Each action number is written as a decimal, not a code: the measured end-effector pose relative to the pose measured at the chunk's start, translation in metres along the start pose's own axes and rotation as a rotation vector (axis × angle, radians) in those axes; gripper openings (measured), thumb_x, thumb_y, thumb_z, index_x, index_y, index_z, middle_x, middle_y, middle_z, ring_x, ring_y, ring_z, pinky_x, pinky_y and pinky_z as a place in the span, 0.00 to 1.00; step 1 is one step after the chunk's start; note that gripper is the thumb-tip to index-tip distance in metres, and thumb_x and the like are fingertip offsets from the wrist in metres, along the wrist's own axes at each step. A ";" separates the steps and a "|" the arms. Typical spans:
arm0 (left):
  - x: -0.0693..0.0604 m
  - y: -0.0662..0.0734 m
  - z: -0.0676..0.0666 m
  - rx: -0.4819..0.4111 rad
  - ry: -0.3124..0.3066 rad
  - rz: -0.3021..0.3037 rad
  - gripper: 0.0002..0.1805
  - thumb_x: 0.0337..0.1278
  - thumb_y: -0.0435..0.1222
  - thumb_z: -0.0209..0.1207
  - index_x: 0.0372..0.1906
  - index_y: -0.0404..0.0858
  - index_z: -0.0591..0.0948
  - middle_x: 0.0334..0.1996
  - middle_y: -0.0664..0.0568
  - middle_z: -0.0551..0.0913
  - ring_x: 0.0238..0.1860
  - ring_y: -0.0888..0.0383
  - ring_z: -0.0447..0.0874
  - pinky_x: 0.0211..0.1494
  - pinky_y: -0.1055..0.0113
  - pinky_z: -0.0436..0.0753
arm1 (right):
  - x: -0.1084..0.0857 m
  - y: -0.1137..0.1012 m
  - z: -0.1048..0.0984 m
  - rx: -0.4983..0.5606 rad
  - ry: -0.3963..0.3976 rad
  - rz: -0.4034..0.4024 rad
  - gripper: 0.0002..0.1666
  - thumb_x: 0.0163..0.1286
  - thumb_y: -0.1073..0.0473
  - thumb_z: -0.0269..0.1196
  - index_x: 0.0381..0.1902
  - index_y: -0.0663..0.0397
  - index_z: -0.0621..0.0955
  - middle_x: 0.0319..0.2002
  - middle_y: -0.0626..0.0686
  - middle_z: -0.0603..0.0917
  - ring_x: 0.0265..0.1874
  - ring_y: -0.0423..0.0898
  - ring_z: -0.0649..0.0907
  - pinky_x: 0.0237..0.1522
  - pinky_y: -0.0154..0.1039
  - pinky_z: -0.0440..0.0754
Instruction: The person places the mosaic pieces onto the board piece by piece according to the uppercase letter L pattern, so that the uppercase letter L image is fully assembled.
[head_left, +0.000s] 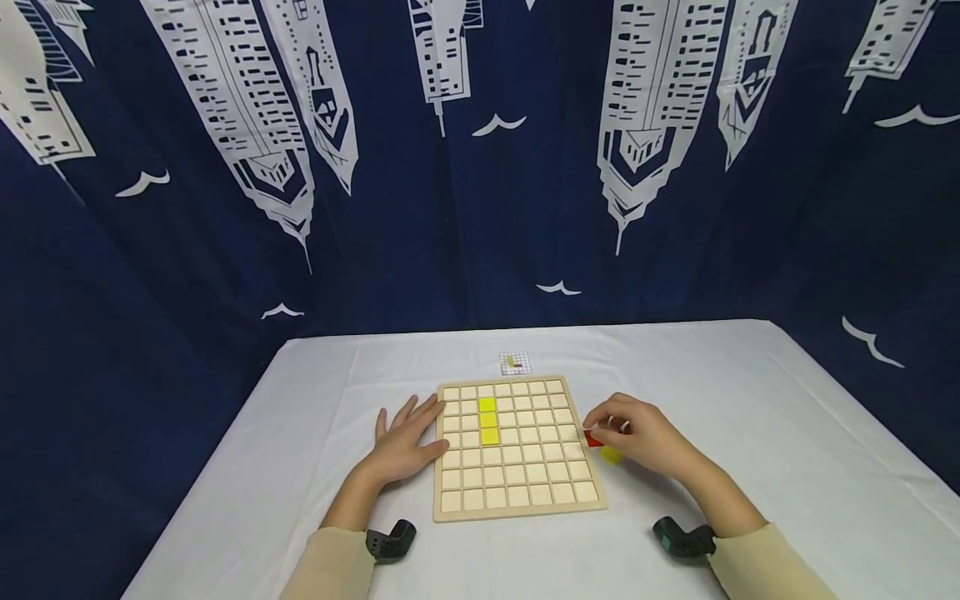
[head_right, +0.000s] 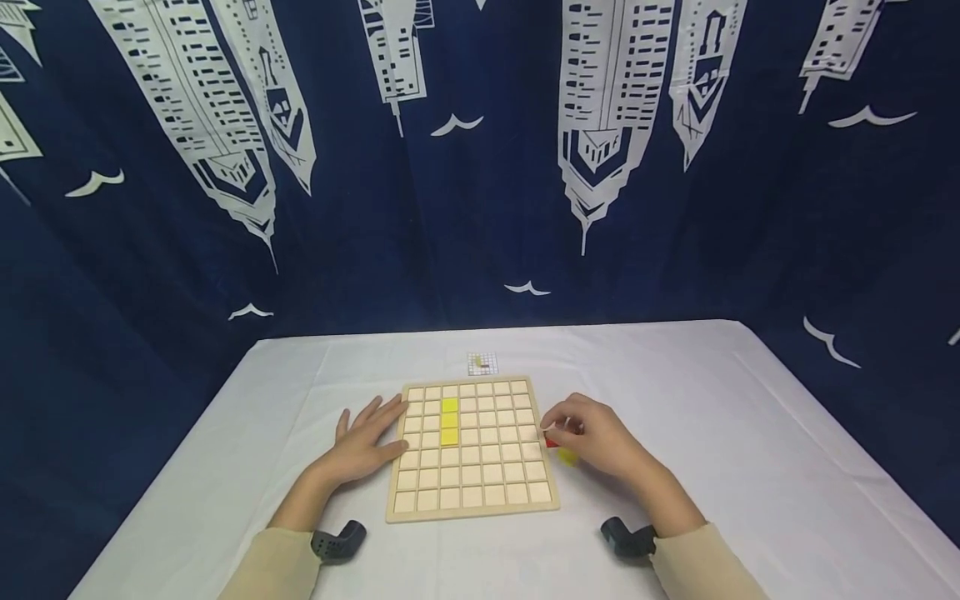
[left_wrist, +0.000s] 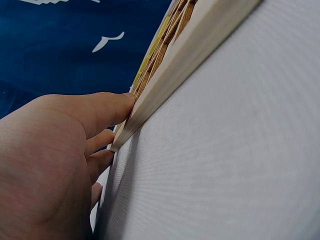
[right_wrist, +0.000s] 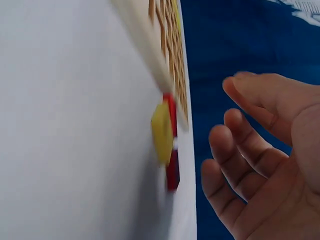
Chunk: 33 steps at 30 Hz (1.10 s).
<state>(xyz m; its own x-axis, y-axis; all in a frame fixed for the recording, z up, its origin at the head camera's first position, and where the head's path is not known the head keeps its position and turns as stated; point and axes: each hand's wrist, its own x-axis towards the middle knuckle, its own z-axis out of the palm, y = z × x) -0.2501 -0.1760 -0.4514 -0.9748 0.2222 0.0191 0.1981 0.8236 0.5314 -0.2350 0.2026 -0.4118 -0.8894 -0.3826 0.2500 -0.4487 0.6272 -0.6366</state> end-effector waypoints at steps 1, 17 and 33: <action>0.000 0.000 -0.001 0.001 0.001 0.005 0.38 0.64 0.48 0.59 0.77 0.47 0.63 0.80 0.52 0.56 0.82 0.44 0.41 0.77 0.34 0.25 | -0.002 0.003 -0.001 -0.003 -0.002 0.013 0.06 0.65 0.64 0.68 0.39 0.48 0.86 0.33 0.44 0.80 0.30 0.37 0.77 0.31 0.30 0.77; 0.000 0.003 -0.001 0.010 0.001 0.004 0.38 0.64 0.48 0.59 0.77 0.46 0.63 0.80 0.52 0.56 0.82 0.44 0.41 0.77 0.34 0.26 | -0.011 0.039 -0.013 0.073 -0.163 0.051 0.11 0.60 0.59 0.73 0.40 0.50 0.84 0.26 0.45 0.74 0.25 0.33 0.72 0.27 0.29 0.71; 0.000 0.000 0.000 -0.006 0.005 0.004 0.38 0.63 0.47 0.60 0.77 0.46 0.63 0.80 0.52 0.57 0.82 0.44 0.41 0.77 0.34 0.25 | -0.012 0.040 -0.011 0.046 -0.213 0.002 0.20 0.54 0.57 0.77 0.43 0.52 0.80 0.28 0.48 0.75 0.24 0.33 0.71 0.27 0.29 0.73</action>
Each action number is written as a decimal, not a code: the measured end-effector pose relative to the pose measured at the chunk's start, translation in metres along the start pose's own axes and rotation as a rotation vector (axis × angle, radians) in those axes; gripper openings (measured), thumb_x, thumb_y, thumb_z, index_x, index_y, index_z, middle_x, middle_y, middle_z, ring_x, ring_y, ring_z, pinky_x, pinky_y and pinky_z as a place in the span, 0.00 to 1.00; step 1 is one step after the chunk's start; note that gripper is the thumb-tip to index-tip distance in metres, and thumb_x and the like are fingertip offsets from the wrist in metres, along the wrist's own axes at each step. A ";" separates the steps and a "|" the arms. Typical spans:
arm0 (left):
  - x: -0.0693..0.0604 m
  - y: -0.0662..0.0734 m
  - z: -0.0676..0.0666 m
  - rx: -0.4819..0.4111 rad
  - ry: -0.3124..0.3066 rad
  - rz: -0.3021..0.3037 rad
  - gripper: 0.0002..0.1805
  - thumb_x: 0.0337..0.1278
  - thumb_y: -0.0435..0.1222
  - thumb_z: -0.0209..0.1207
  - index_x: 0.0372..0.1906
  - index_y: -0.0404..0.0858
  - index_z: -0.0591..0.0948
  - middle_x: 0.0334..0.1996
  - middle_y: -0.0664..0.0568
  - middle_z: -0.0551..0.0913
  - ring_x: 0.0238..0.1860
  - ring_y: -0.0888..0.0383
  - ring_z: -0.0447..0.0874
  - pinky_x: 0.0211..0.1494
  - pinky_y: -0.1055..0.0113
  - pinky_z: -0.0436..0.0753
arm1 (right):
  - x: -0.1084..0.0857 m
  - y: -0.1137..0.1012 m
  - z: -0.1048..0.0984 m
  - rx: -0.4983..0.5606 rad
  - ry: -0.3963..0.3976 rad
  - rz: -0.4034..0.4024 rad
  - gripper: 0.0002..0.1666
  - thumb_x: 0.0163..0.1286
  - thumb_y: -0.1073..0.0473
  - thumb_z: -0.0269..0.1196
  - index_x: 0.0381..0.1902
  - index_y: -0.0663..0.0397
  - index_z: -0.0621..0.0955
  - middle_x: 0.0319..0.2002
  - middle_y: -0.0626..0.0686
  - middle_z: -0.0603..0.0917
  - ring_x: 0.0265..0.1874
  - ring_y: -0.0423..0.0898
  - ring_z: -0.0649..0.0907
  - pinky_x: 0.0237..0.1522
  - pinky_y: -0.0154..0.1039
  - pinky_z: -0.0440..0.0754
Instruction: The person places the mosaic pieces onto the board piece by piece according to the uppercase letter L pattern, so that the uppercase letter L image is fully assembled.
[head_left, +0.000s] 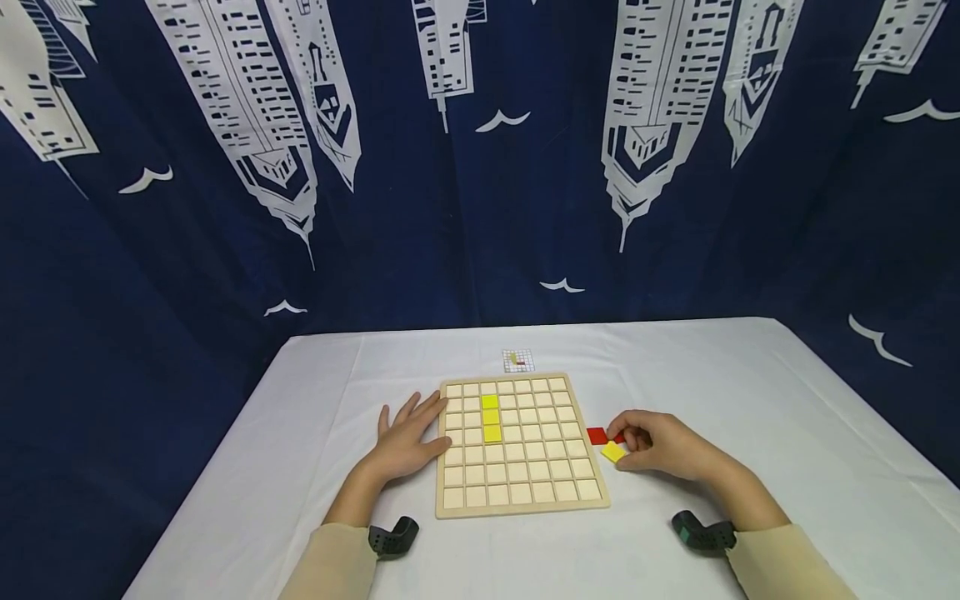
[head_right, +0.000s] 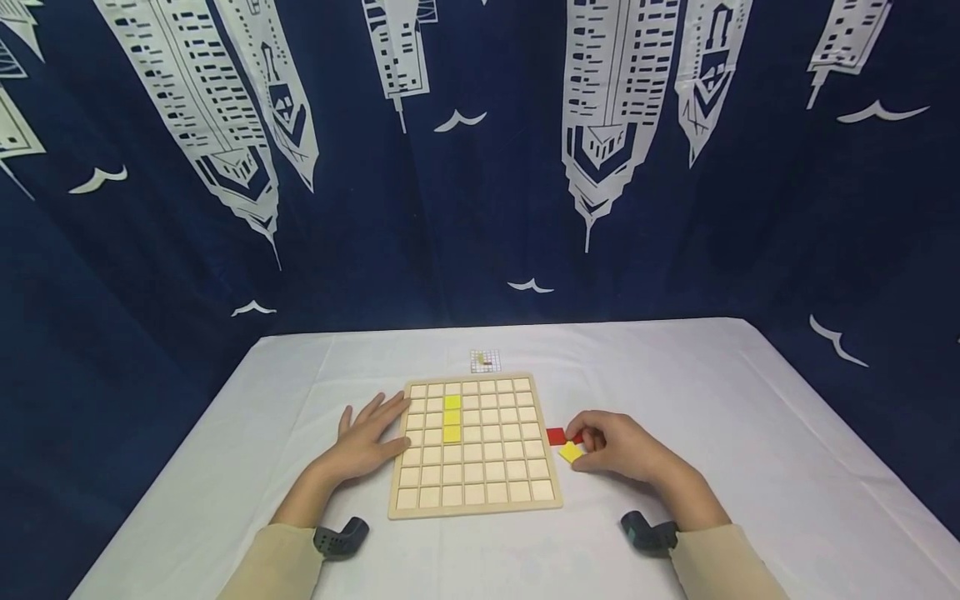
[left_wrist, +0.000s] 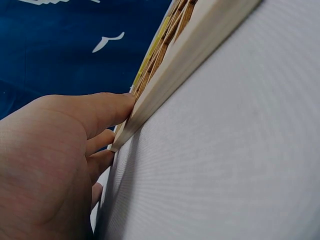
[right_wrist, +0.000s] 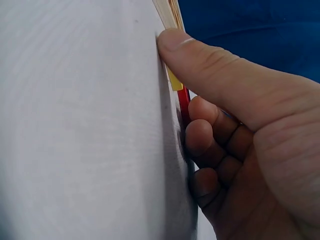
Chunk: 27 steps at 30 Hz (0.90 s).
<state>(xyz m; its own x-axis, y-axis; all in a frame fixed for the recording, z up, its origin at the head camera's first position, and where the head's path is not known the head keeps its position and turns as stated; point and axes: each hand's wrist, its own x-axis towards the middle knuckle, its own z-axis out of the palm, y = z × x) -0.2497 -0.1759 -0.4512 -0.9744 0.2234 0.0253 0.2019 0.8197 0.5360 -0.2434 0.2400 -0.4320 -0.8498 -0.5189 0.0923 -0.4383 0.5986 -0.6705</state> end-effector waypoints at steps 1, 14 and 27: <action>0.000 0.000 0.000 -0.003 -0.001 -0.001 0.38 0.63 0.47 0.60 0.77 0.46 0.63 0.80 0.52 0.57 0.82 0.44 0.41 0.77 0.35 0.25 | 0.000 0.000 0.001 -0.008 0.004 0.000 0.20 0.54 0.58 0.77 0.42 0.52 0.80 0.28 0.47 0.75 0.24 0.33 0.71 0.27 0.29 0.73; -0.001 0.000 0.001 -0.019 0.001 0.006 0.38 0.64 0.46 0.59 0.77 0.45 0.63 0.80 0.51 0.57 0.82 0.44 0.42 0.77 0.35 0.25 | -0.001 0.002 0.004 -0.038 0.036 -0.054 0.17 0.53 0.58 0.77 0.37 0.48 0.81 0.27 0.46 0.75 0.25 0.31 0.71 0.26 0.28 0.71; -0.002 0.001 -0.001 -0.017 0.005 0.012 0.37 0.64 0.46 0.59 0.77 0.45 0.63 0.80 0.51 0.57 0.82 0.44 0.42 0.77 0.35 0.25 | -0.001 -0.002 0.005 -0.070 0.035 -0.037 0.16 0.51 0.56 0.78 0.32 0.47 0.80 0.27 0.45 0.75 0.25 0.33 0.72 0.27 0.27 0.72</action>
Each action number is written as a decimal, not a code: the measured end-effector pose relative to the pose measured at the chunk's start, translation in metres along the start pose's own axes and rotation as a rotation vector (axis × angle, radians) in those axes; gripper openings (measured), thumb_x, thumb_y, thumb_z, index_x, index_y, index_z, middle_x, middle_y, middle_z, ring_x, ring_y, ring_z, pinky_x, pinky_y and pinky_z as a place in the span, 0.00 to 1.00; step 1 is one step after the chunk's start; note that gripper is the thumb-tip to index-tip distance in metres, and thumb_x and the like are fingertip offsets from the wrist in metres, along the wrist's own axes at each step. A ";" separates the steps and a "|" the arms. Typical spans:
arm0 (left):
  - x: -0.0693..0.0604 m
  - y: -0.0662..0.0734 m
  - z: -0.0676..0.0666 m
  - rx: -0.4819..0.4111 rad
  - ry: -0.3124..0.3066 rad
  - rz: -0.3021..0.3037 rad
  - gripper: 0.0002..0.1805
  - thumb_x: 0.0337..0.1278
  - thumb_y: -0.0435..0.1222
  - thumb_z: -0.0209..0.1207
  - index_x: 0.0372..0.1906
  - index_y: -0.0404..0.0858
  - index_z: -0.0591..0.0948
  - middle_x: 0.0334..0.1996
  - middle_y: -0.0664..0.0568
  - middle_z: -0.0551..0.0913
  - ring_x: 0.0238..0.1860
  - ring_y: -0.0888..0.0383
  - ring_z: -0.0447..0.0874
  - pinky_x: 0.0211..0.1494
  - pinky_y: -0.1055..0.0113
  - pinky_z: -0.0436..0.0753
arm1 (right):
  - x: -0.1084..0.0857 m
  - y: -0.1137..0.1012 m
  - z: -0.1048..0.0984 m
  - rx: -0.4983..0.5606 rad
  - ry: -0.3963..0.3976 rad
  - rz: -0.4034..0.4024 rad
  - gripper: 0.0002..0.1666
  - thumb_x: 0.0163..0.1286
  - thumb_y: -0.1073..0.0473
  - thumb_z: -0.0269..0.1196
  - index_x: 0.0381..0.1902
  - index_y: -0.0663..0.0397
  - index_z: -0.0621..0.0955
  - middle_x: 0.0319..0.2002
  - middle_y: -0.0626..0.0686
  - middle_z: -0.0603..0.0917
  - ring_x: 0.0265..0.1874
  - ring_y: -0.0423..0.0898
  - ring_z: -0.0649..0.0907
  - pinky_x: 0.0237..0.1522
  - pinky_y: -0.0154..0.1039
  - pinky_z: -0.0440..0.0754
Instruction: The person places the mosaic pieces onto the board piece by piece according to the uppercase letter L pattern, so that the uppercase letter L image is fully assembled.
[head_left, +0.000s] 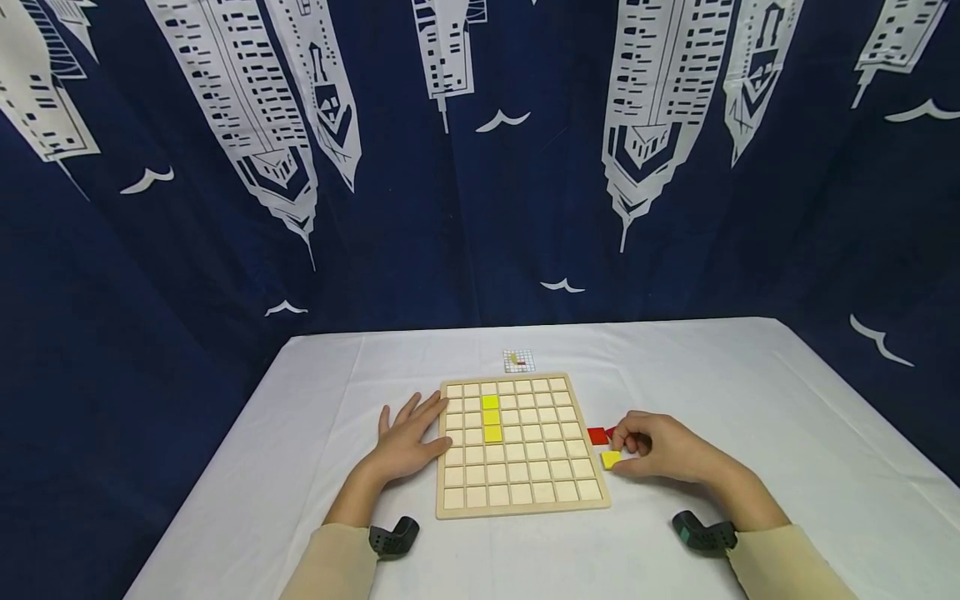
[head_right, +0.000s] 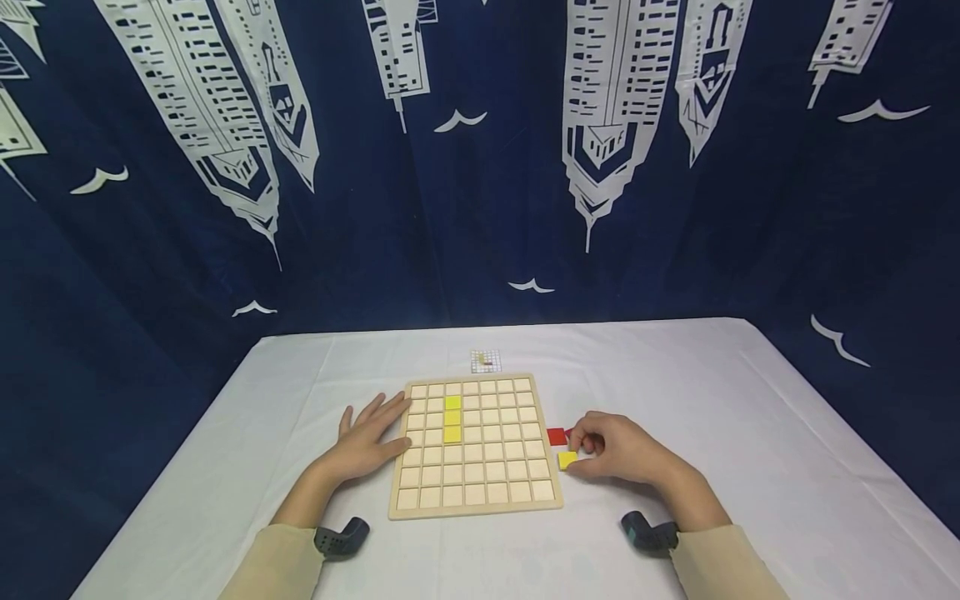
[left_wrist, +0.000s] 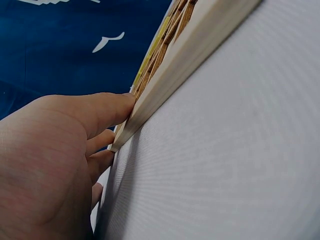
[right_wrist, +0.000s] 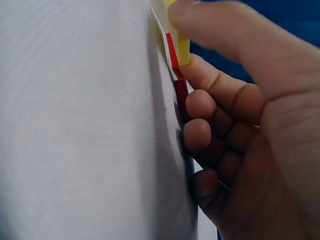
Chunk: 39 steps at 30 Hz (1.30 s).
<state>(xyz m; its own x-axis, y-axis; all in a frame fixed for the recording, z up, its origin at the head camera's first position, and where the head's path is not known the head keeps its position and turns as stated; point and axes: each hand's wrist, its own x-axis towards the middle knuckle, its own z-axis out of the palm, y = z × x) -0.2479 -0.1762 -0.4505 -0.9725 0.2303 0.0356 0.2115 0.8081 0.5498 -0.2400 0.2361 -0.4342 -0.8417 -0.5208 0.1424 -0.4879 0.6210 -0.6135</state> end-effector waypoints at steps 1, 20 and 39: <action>0.000 0.000 0.000 0.000 0.000 0.000 0.37 0.64 0.46 0.59 0.77 0.45 0.63 0.80 0.51 0.57 0.82 0.44 0.42 0.77 0.35 0.25 | 0.001 0.000 0.000 -0.002 -0.005 0.011 0.16 0.51 0.56 0.77 0.32 0.47 0.80 0.27 0.45 0.75 0.25 0.33 0.72 0.27 0.28 0.71; 0.000 0.001 0.000 0.001 -0.004 -0.009 0.38 0.63 0.46 0.60 0.77 0.45 0.64 0.80 0.52 0.57 0.82 0.44 0.42 0.77 0.34 0.25 | 0.004 -0.013 0.003 0.020 0.021 -0.038 0.17 0.54 0.52 0.78 0.32 0.47 0.79 0.27 0.46 0.76 0.24 0.33 0.71 0.25 0.28 0.72; 0.001 -0.001 0.000 0.005 -0.011 -0.013 0.38 0.64 0.47 0.59 0.77 0.46 0.63 0.80 0.52 0.56 0.82 0.45 0.41 0.77 0.35 0.25 | 0.033 -0.044 0.021 0.007 0.000 -0.127 0.15 0.56 0.56 0.77 0.33 0.46 0.79 0.27 0.47 0.78 0.24 0.33 0.73 0.25 0.26 0.73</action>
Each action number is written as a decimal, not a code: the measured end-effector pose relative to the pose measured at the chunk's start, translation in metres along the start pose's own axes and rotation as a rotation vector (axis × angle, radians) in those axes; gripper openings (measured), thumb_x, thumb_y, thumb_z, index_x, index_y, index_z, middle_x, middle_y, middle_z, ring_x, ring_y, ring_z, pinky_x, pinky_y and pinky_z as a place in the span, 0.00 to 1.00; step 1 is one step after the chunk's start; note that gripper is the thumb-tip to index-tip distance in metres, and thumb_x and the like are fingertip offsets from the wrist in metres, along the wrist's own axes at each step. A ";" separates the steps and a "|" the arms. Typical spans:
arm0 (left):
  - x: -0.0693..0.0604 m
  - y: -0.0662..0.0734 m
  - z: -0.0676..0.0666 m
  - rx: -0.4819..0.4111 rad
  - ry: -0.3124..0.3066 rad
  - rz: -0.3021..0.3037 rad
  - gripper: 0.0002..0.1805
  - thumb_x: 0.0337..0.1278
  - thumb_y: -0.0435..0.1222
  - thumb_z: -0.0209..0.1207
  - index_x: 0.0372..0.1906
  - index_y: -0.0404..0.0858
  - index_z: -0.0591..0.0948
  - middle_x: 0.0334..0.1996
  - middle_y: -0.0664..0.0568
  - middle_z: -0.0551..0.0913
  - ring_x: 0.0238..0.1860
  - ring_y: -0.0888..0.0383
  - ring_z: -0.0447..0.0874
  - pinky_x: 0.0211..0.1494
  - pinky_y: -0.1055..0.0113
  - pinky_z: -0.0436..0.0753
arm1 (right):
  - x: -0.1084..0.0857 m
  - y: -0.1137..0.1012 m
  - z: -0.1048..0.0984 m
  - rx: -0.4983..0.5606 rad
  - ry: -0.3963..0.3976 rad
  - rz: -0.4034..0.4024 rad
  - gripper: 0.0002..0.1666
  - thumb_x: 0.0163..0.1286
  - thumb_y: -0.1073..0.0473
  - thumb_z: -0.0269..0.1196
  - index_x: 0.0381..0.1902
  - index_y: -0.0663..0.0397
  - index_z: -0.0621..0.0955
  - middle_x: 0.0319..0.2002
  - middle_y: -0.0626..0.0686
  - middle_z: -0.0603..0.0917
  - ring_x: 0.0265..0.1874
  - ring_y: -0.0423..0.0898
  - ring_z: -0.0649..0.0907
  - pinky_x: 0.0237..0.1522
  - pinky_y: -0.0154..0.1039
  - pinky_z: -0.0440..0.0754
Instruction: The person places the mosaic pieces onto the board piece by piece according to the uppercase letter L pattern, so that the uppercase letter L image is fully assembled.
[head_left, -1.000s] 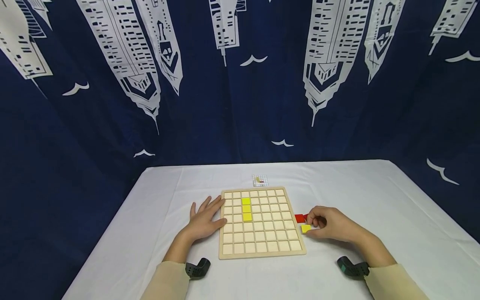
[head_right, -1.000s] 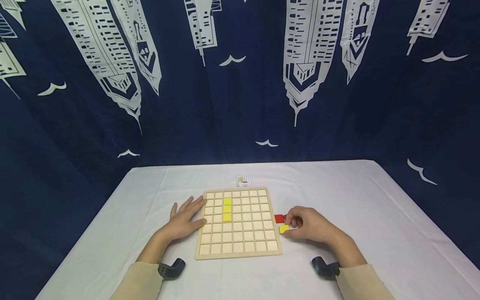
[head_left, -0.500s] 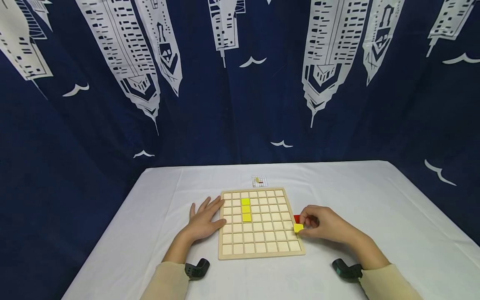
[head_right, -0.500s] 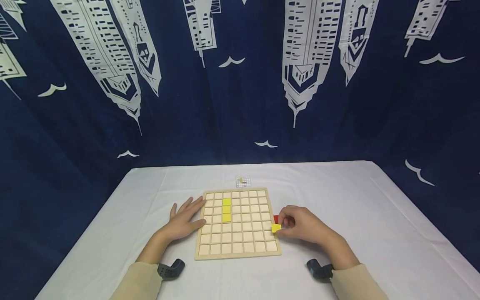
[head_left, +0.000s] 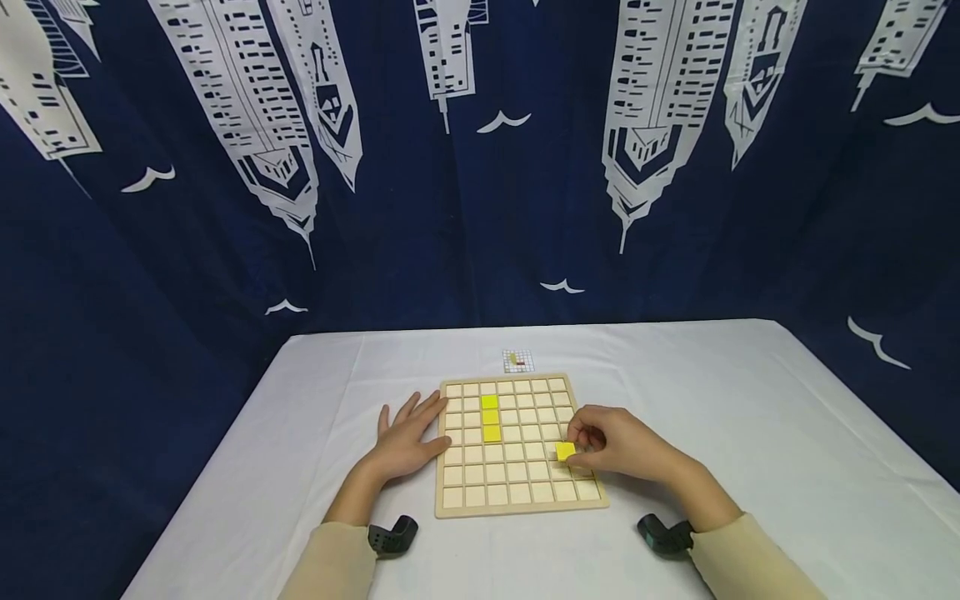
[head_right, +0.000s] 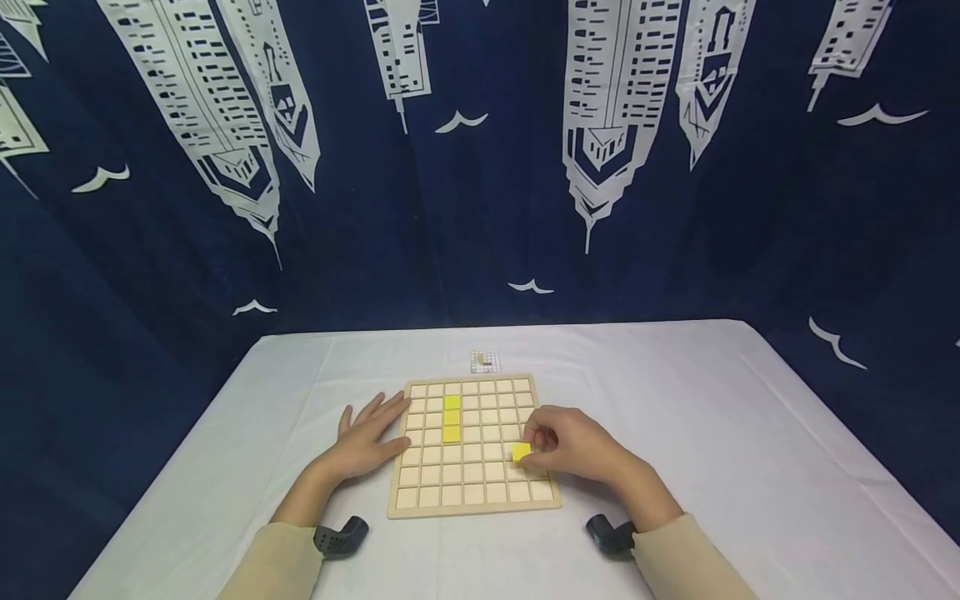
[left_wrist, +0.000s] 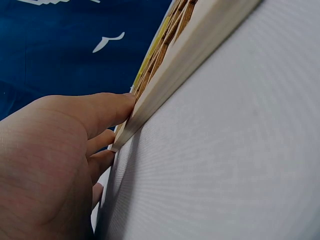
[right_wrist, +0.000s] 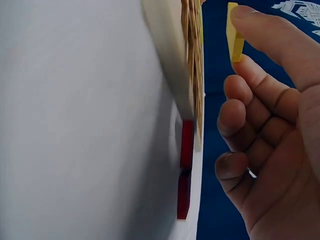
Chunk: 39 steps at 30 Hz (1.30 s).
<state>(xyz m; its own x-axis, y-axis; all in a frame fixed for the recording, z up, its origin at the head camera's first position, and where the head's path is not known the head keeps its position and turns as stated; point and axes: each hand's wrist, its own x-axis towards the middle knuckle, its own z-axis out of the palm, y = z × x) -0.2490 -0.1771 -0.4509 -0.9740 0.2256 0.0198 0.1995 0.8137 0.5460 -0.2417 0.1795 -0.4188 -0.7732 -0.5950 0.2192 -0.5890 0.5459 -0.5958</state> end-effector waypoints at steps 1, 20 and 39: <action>0.000 0.000 0.000 0.002 -0.002 -0.002 0.38 0.64 0.47 0.59 0.77 0.46 0.63 0.80 0.52 0.56 0.82 0.45 0.41 0.77 0.35 0.25 | 0.002 -0.002 0.001 -0.006 0.003 0.004 0.15 0.55 0.56 0.77 0.33 0.45 0.79 0.27 0.47 0.78 0.24 0.33 0.72 0.25 0.27 0.73; 0.001 -0.001 0.001 0.004 -0.002 0.009 0.38 0.64 0.47 0.59 0.77 0.46 0.63 0.80 0.52 0.56 0.82 0.45 0.40 0.77 0.34 0.24 | 0.044 -0.040 0.041 -0.145 -0.004 0.067 0.16 0.53 0.48 0.78 0.31 0.42 0.80 0.26 0.41 0.79 0.24 0.33 0.73 0.28 0.28 0.73; 0.000 0.001 0.000 0.005 -0.007 -0.003 0.38 0.64 0.47 0.59 0.77 0.46 0.63 0.80 0.52 0.57 0.82 0.45 0.41 0.77 0.35 0.25 | 0.062 -0.055 0.062 -0.201 -0.002 0.158 0.17 0.53 0.46 0.78 0.30 0.42 0.80 0.22 0.38 0.74 0.24 0.36 0.72 0.25 0.31 0.69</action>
<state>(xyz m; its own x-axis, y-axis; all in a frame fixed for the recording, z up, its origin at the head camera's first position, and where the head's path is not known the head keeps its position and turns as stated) -0.2488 -0.1765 -0.4500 -0.9738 0.2269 0.0123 0.1972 0.8172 0.5416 -0.2425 0.0761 -0.4207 -0.8589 -0.4942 0.1342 -0.4962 0.7383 -0.4568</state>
